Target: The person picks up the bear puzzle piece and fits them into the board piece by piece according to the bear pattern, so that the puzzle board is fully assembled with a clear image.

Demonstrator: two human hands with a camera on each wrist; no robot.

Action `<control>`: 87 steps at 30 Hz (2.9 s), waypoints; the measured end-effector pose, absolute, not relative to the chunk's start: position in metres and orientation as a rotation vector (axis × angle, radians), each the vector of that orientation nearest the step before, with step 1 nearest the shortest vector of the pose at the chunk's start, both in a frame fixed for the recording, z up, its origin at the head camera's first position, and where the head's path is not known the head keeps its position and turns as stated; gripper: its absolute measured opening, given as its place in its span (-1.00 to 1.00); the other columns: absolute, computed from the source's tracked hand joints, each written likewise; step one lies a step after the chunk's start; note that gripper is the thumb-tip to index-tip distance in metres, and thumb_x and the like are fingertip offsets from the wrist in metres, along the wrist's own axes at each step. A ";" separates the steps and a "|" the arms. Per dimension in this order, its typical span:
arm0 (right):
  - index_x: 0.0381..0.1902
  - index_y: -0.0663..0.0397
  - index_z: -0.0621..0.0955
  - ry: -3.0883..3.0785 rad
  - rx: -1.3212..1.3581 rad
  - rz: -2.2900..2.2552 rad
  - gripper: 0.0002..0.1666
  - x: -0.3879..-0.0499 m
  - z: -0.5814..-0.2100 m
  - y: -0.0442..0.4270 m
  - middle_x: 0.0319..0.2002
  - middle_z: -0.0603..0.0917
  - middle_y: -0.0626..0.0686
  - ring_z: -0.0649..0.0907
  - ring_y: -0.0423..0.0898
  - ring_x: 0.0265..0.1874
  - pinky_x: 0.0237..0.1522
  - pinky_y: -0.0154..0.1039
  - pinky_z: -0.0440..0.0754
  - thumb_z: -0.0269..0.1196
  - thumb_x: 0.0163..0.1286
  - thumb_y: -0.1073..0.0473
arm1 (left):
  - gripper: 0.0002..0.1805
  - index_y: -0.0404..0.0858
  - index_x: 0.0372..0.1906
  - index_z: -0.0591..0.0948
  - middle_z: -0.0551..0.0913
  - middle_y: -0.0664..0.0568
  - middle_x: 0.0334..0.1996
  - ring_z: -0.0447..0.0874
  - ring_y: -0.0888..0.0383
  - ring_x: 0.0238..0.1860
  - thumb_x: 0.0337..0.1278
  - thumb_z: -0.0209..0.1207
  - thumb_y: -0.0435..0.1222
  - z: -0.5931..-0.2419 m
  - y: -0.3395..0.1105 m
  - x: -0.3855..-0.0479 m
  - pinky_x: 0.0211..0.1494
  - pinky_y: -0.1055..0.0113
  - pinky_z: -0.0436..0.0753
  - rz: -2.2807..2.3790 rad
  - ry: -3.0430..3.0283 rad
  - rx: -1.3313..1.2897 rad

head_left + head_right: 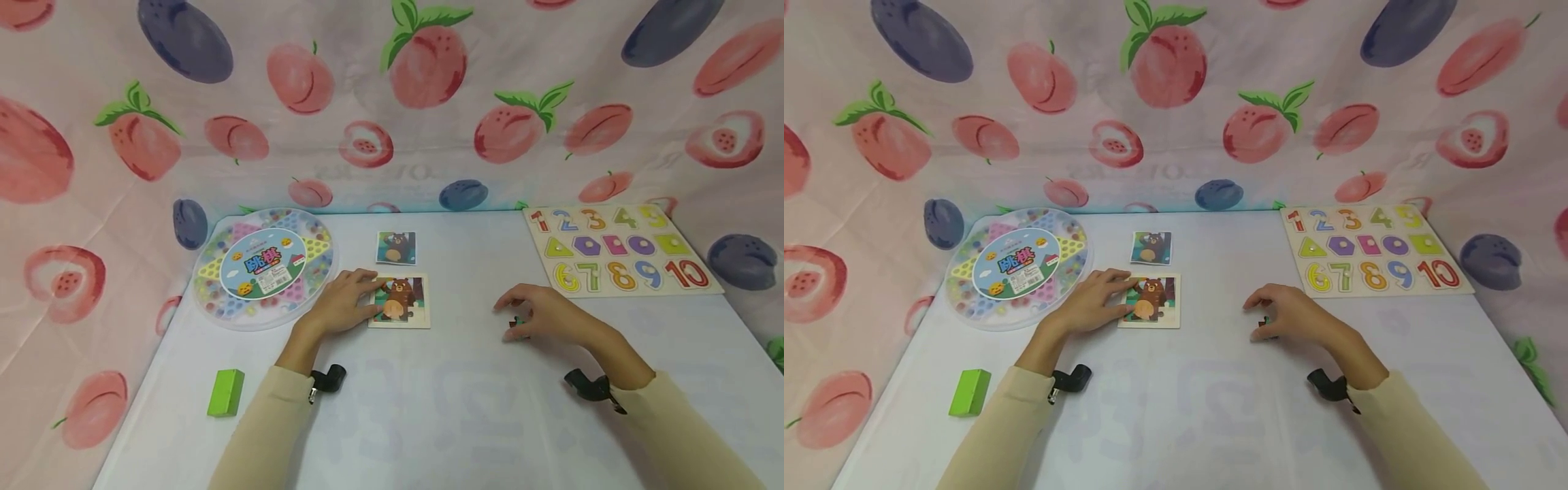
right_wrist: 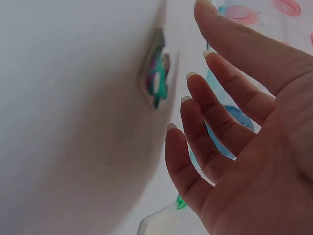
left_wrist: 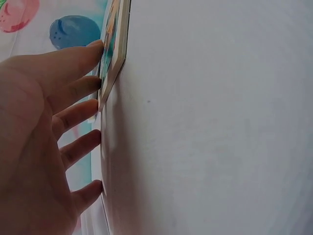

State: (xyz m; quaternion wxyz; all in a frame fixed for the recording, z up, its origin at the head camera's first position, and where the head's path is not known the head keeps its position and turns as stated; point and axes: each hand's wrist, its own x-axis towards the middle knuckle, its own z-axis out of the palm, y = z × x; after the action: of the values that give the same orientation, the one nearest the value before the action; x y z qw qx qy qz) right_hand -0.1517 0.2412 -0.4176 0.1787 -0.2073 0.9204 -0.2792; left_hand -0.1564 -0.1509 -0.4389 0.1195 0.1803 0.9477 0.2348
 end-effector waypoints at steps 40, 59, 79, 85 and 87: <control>0.00 -0.09 0.70 2.638 -0.618 -0.878 -0.52 -0.140 -0.435 0.262 -0.03 0.71 -0.06 0.54 -0.20 -0.12 -0.10 -0.43 0.52 0.57 0.11 0.06 | -0.10 -0.06 0.52 0.39 0.24 -0.02 0.60 0.18 -0.12 0.58 0.06 0.43 0.08 -0.437 -0.161 -0.155 0.63 -0.15 0.23 0.783 2.663 0.578; -0.05 -0.10 0.71 2.623 -0.587 -0.889 -0.56 -0.140 -0.431 0.264 -0.11 0.73 -0.10 0.57 -0.20 -0.16 -0.11 -0.42 0.57 0.56 0.13 -0.02 | -0.01 -0.07 0.52 0.38 0.22 0.00 0.61 0.15 -0.12 0.59 -0.07 0.53 0.02 -0.438 -0.163 -0.157 0.63 -0.16 0.22 0.771 2.641 0.596; -0.14 -0.05 0.76 2.575 -0.723 -1.044 -0.74 -0.167 -0.417 0.195 -0.10 0.77 -0.04 0.68 -0.14 -0.14 -0.07 -0.36 0.74 0.52 0.19 0.14 | -0.02 -0.04 0.52 0.38 0.20 0.04 0.62 0.12 -0.11 0.61 -0.06 0.53 0.01 -0.437 -0.163 -0.156 0.64 -0.19 0.19 0.770 2.634 0.553; -0.14 0.00 0.77 2.522 -0.743 -1.080 -0.76 -0.174 -0.416 0.169 -0.06 0.81 0.03 0.74 -0.07 -0.09 -0.01 -0.23 0.79 0.50 0.21 0.18 | -0.02 -0.03 0.53 0.38 0.20 0.04 0.62 0.12 -0.10 0.61 -0.06 0.53 0.02 -0.437 -0.163 -0.157 0.63 -0.18 0.20 0.777 2.634 0.561; -0.16 0.02 0.78 2.512 -0.753 -1.089 -0.79 -0.175 -0.416 0.161 -0.02 0.80 0.07 0.76 -0.05 -0.07 -0.01 -0.19 0.80 0.48 0.22 0.20 | -0.02 -0.03 0.53 0.37 0.20 0.04 0.62 0.12 -0.10 0.61 -0.06 0.52 0.02 -0.437 -0.163 -0.157 0.63 -0.18 0.20 0.777 2.634 0.555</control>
State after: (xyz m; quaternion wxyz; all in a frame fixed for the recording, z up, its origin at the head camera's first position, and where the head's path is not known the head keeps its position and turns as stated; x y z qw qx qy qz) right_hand -0.1751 0.1610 -0.4163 0.1503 -0.2622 0.8745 -0.3792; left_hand -0.1568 -0.1625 -0.4369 0.1690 0.1953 0.9267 0.2731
